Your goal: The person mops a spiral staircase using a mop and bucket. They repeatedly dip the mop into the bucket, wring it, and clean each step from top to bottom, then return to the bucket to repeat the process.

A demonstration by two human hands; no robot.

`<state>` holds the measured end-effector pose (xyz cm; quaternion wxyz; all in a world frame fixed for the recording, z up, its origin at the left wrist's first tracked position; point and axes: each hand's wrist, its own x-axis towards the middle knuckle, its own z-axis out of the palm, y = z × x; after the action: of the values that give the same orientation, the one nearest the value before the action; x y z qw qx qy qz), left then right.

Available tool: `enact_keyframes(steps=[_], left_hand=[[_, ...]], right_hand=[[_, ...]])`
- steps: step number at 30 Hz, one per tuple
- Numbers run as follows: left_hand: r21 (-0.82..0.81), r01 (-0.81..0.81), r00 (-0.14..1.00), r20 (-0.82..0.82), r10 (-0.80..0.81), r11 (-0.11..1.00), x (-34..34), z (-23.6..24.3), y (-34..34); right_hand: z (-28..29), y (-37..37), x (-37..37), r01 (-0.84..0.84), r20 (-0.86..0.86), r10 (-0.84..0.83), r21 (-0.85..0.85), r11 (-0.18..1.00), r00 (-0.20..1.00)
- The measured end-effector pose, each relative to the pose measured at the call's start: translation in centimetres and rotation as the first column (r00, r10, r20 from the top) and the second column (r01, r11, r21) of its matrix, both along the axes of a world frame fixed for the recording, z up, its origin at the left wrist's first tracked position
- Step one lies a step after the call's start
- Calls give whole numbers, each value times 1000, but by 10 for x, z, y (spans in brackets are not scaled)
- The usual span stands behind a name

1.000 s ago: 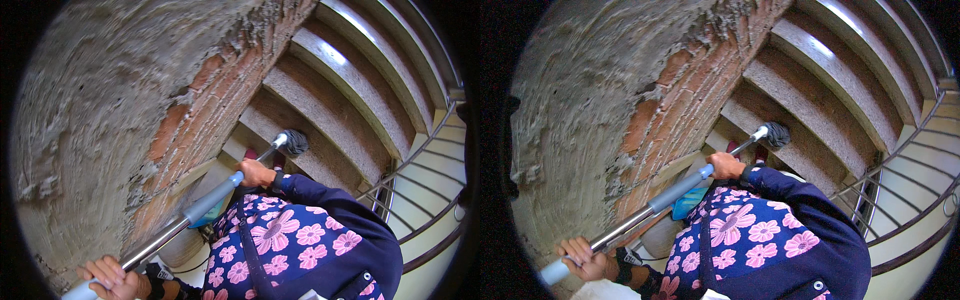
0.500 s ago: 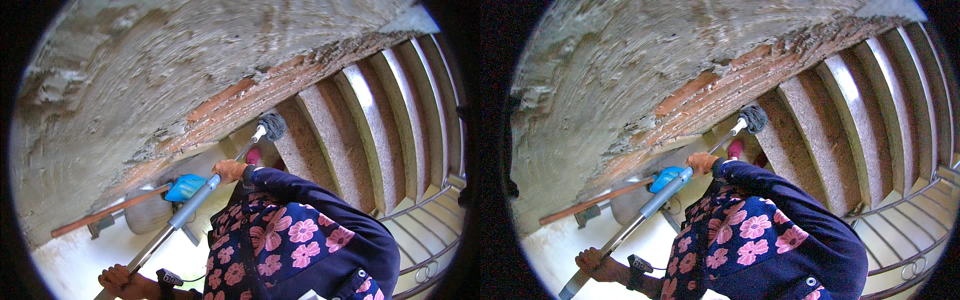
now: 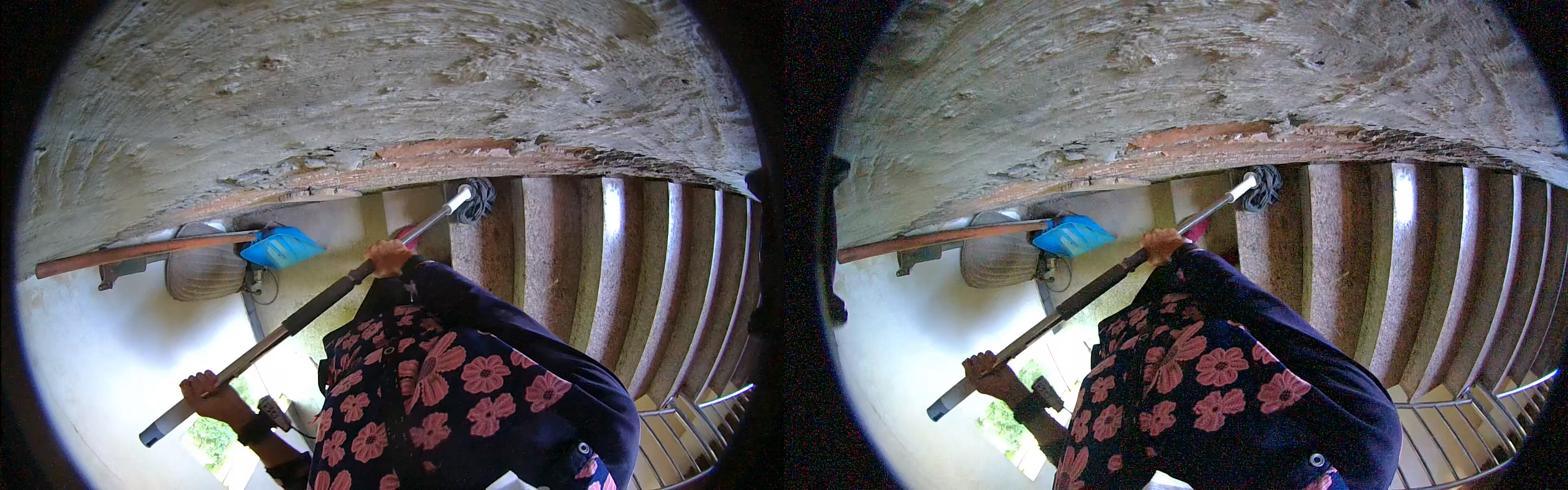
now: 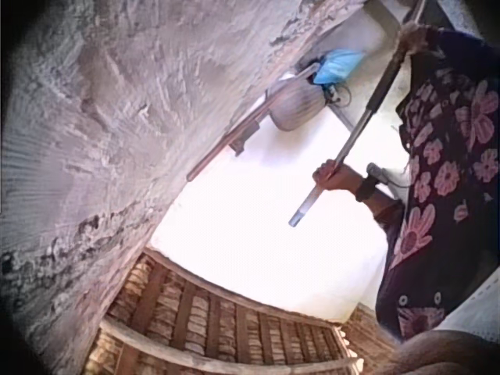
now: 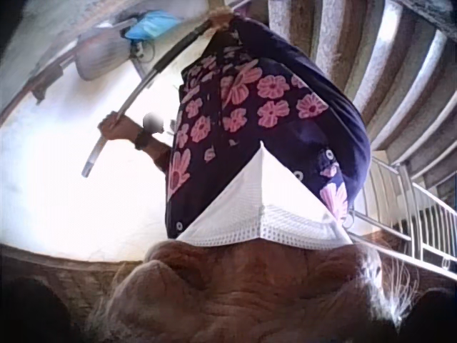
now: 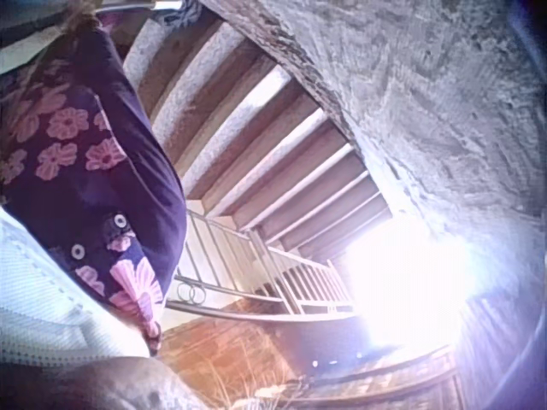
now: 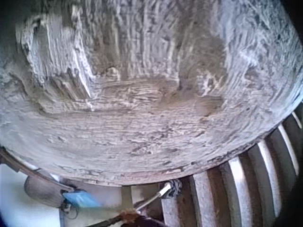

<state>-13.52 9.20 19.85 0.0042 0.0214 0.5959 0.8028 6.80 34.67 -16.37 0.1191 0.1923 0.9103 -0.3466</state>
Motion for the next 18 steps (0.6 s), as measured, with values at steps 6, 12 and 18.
enact_keyframes(steps=[6, 12, 18], left_hand=[[94, 73, 997, -15, -72, 993, -6, -4, 2], [152, 318, 948, -41, -315, 936, -9, -30, 57], [221, 385, 923, -94, -373, 896, 35, -5, 135]], right_hand=[[15, 14, 13, 78, -1, -79, -148, 986, 997], [37, 54, 48, 279, -1, -280, -98, 955, 960], [51, 88, 80, 495, -141, -499, -60, 867, 855]])
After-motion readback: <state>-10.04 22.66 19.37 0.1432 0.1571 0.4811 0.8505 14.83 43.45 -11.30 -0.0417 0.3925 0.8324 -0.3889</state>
